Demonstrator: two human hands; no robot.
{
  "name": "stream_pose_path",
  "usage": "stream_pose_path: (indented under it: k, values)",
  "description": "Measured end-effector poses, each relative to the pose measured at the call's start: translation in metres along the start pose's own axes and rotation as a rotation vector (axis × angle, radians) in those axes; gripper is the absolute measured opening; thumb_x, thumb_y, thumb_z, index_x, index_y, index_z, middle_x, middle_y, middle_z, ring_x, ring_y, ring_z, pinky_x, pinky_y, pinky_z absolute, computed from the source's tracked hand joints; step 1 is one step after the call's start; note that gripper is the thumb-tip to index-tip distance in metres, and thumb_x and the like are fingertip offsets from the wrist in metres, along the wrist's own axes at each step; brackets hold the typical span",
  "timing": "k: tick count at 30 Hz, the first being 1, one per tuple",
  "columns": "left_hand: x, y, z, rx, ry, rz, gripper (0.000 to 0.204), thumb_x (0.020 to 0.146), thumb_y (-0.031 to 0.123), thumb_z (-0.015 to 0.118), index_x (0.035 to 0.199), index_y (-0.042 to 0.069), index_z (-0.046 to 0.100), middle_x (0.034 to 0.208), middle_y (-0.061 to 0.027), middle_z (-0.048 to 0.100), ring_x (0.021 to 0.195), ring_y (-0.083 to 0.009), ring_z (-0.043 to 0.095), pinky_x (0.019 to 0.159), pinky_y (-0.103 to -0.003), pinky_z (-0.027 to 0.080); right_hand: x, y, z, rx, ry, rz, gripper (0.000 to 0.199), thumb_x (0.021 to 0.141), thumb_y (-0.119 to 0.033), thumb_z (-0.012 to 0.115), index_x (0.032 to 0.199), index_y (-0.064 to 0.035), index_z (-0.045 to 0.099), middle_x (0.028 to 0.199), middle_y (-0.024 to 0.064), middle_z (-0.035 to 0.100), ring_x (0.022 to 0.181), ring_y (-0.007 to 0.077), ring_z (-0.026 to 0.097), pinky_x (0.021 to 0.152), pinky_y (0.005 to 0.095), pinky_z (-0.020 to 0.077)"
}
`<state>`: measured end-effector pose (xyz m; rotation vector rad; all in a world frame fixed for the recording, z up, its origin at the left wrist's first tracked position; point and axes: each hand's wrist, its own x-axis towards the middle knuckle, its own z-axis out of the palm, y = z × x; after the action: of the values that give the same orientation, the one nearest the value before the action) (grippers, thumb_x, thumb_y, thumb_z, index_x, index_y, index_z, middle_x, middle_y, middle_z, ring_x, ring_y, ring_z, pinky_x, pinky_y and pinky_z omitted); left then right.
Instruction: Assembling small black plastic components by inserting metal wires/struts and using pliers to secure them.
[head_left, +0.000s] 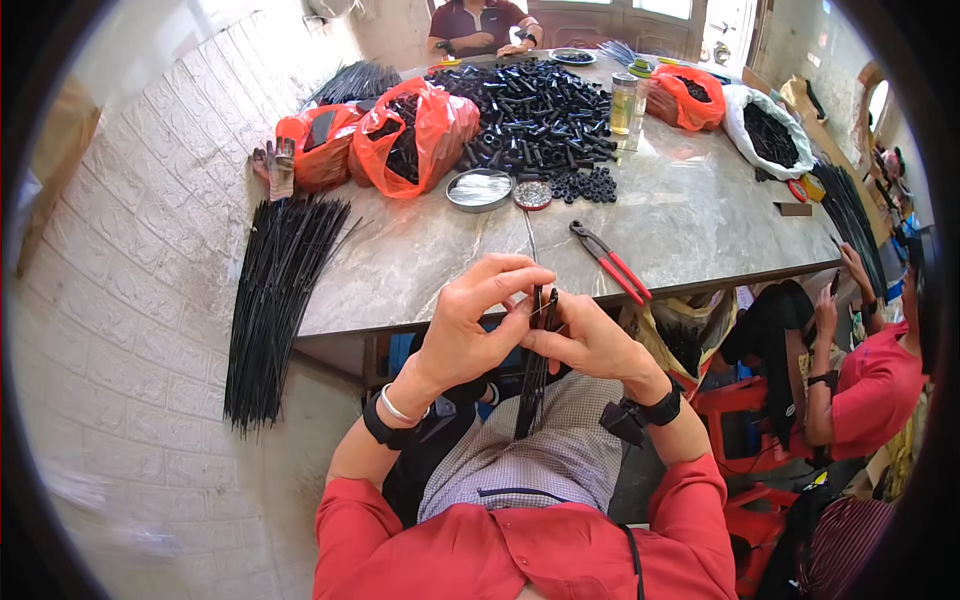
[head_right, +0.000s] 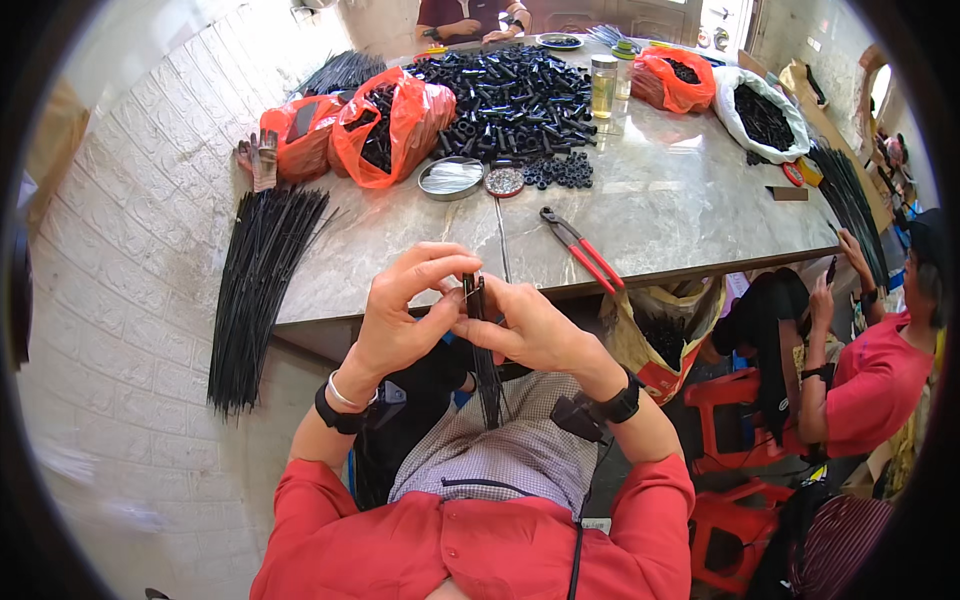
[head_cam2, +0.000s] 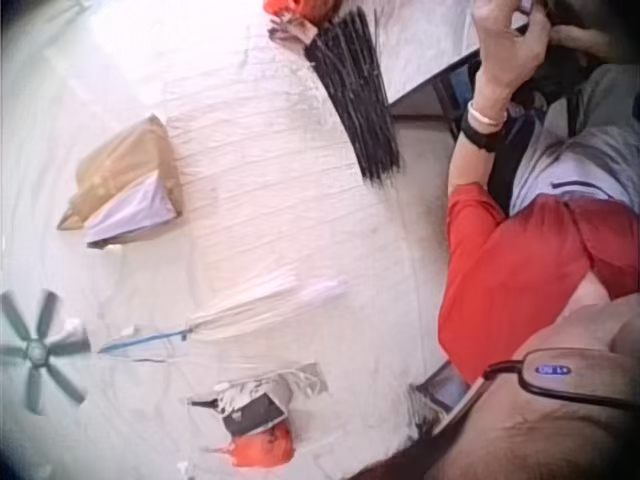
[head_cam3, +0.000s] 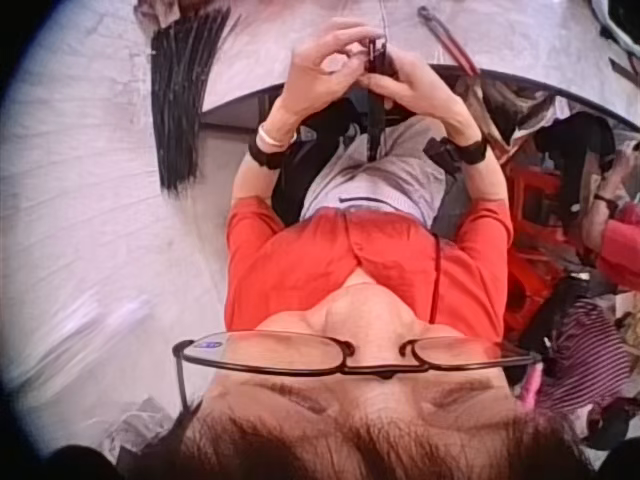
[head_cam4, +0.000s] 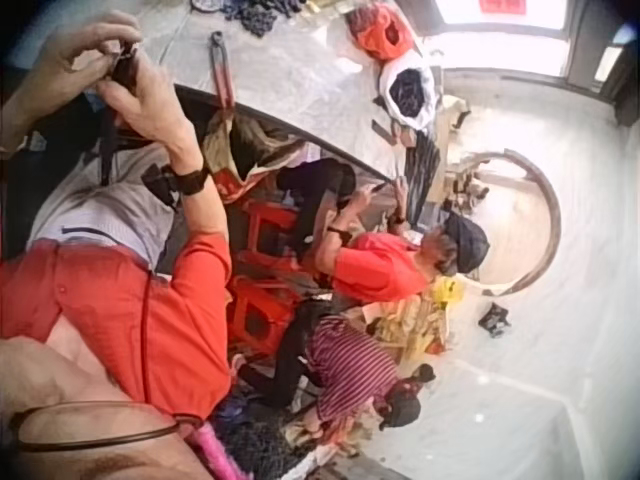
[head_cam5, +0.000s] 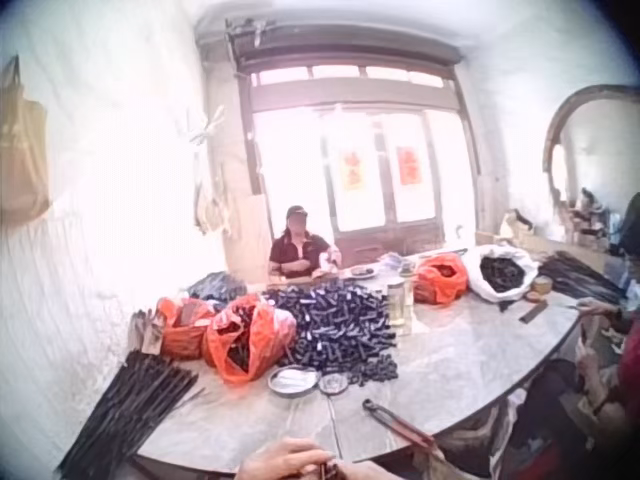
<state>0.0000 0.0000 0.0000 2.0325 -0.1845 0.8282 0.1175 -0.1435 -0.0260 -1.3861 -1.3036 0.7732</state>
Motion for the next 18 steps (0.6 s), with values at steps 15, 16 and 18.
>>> stream_pose_path:
  k: [15,16,18]
  values:
    - [0.019,-0.023,-0.010,0.173,-0.075,0.407,0.022,0.072,-0.001,0.072,0.093,0.003,0.066,0.095,-0.0138,0.069,0.074,-0.0236,0.067,0.064,-0.031,0.053,0.004,0.007,-0.007,-0.077,0.013,-0.017,0.024,0.093,-0.022,0.058,0.103,0.0000,0.057,0.067,0.0046,0.060,0.053,0.0131,0.061,0.049,0.0267,0.0464]
    - [0.020,-0.024,-0.011,0.187,-0.078,0.452,0.020,0.073,0.000,0.072,0.091,0.003,0.064,0.095,-0.0144,0.068,0.073,-0.0247,0.067,0.062,-0.030,0.053,0.004,0.008,-0.006,-0.080,0.016,-0.014,0.022,0.094,-0.022,0.056,0.102,-0.0008,0.057,0.067,0.0046,0.060,0.054,0.0131,0.061,0.050,0.0267,0.0465]
    - [0.019,-0.024,-0.012,0.227,-0.081,0.479,0.020,0.073,0.000,0.071,0.092,0.003,0.064,0.095,-0.0150,0.068,0.073,-0.0252,0.067,0.061,-0.030,0.053,0.003,0.007,-0.005,-0.104,0.018,-0.028,0.023,0.097,-0.024,0.051,0.098,-0.0031,0.060,0.066,0.0051,0.059,0.055,0.0132,0.060,0.052,0.0274,0.0465]
